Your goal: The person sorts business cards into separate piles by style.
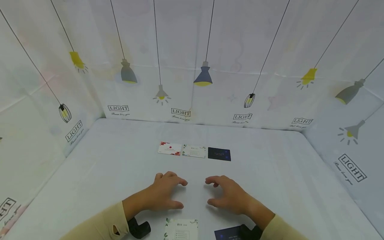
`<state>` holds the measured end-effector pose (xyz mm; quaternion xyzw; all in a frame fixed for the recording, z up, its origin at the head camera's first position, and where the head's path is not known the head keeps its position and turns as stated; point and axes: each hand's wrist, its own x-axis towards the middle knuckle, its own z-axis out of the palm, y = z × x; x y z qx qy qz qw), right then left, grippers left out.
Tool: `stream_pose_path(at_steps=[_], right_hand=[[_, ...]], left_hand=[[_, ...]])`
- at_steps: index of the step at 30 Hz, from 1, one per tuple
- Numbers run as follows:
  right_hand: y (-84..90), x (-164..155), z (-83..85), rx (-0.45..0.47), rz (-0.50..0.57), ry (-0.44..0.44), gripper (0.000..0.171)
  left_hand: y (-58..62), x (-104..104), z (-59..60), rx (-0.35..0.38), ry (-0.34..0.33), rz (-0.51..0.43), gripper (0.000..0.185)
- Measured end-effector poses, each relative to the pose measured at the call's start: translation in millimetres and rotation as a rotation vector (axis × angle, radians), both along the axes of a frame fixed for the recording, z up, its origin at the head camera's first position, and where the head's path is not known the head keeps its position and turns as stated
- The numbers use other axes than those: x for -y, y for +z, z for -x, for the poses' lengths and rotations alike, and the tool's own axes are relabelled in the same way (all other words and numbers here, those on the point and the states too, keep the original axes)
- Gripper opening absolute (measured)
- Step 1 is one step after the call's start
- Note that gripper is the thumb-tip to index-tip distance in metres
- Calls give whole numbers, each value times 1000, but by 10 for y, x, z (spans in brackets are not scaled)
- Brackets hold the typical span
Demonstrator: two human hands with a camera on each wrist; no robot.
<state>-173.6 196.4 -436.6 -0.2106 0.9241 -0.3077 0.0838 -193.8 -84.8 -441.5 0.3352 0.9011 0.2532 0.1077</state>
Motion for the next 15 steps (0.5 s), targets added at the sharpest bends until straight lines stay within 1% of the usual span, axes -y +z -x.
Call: stream_pose_path(at_steps=[3, 5, 7, 9, 12, 15], right_hand=[[9, 69, -80, 13, -22, 25, 58], [9, 111, -129, 3, -39, 57, 58], [-2, 155, -179, -15, -47, 93, 57], [-12, 189, -228, -13, -52, 124, 56], [-36, 229, -298, -19, -55, 164, 55], [-55, 259, -359, -42, -62, 195, 56]], left_hand=[[-54, 47, -106, 33, -5, 5, 61], [-94, 78, -170, 40, -13, 6, 63], [-111, 107, -238, 48, -24, 8, 66], [-114, 133, -306, 51, -39, 10, 70], [-94, 167, -400, 26, -79, 14, 74], [-100, 194, -469, -38, -133, 19, 76]])
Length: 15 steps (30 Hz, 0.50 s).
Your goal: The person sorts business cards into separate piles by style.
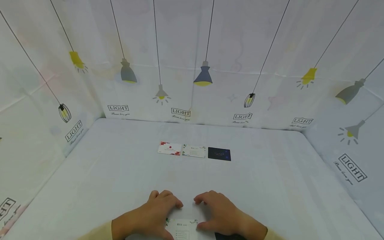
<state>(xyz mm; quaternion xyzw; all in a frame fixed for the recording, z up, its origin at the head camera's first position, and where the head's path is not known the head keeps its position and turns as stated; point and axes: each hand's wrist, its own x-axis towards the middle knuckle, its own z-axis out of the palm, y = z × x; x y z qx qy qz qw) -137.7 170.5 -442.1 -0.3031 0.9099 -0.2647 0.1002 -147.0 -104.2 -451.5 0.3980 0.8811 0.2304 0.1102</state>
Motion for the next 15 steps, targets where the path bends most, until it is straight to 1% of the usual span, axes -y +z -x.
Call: stream_pose_path(at_steps=[2, 4, 9, 15], right_hand=[[-14, 23, -33, -29, -11, 18, 57], [-24, 48, -61, -38, -32, 27, 60], [-28, 109, -96, -29, -97, 46, 66], [4, 165, -106, -32, -166, 52, 70]], left_hand=[[-1, 14, -33, -39, -27, 1, 76], [1, 21, -56, -58, -42, 5, 75], [21, 21, -76, -50, -43, 20, 66], [32, -3, -73, -51, -22, 21, 50]])
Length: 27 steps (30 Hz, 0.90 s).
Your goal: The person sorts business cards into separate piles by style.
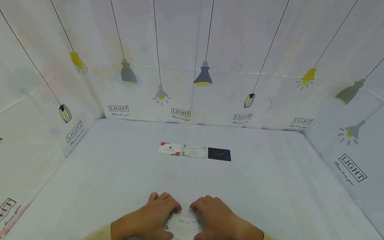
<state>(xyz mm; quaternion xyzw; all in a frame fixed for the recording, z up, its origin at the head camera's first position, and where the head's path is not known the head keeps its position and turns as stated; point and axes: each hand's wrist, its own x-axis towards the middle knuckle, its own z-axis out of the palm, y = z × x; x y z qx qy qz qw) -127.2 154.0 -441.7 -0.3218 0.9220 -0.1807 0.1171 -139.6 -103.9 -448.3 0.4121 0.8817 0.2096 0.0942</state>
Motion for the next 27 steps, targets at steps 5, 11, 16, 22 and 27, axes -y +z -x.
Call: stream_pose_path(at_steps=[5, 11, 16, 22, 27], right_hand=[[-4, 5, -3, -23, 1, 13, 72], [-22, 4, -2, -73, 10, 34, 73], [-14, 10, -9, -77, -9, 26, 69], [0, 16, -8, -79, -16, 6, 62], [43, -2, 26, -78, -18, -38, 61]], left_hand=[[-10, -7, 6, -21, 17, -1, 45], [-26, -9, 24, 7, 37, -26, 44], [-12, -14, 47, 10, 57, -58, 45], [24, -27, 80, 24, 78, -70, 46], [48, -32, 107, 21, 94, -88, 51]])
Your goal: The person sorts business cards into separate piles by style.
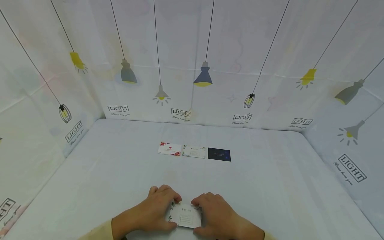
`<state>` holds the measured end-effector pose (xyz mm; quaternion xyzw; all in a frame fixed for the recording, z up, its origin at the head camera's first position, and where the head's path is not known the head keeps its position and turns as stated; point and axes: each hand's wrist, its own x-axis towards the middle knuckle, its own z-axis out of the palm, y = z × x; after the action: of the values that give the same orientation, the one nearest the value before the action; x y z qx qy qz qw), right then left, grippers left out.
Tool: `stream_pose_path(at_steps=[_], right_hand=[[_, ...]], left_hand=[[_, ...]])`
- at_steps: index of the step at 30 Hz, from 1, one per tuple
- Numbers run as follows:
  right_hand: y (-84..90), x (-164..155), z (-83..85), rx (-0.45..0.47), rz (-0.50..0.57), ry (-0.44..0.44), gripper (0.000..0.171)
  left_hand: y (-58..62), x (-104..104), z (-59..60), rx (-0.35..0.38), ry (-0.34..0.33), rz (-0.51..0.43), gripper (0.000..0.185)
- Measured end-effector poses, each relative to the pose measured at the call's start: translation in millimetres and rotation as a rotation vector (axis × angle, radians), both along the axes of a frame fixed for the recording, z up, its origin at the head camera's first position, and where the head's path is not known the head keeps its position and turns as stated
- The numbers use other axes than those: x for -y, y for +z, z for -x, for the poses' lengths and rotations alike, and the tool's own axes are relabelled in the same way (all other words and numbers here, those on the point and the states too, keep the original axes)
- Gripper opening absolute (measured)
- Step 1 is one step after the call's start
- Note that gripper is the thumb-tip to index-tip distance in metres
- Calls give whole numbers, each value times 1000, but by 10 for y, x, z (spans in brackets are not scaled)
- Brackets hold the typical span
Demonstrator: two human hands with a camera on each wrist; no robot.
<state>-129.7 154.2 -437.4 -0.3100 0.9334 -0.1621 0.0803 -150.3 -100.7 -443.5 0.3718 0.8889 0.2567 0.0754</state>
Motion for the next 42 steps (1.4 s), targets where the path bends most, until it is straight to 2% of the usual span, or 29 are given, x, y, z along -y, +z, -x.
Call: stream_pose_path(at_steps=[10, 17, 23, 27, 33, 42], right_hand=[[115, -27, 81, 5, 41, -44, 59], [133, -33, 168, -52, 64, -64, 59], [168, -51, 260, -35, 99, -92, 59], [181, -62, 330, -48, 136, -104, 58], [168, -92, 461, -124, 166, -110, 56], [184, -142, 747, -191, 171, -233, 59]], left_hand=[[12, -28, 92, -8, 32, -7, 53], [-1, -66, 197, -44, 40, -11, 53], [35, -115, 296, -72, 53, -14, 55], [48, -149, 388, -85, 62, -16, 54], [99, -195, 546, -84, 78, -31, 52], [185, -228, 874, -67, 132, -96, 54]])
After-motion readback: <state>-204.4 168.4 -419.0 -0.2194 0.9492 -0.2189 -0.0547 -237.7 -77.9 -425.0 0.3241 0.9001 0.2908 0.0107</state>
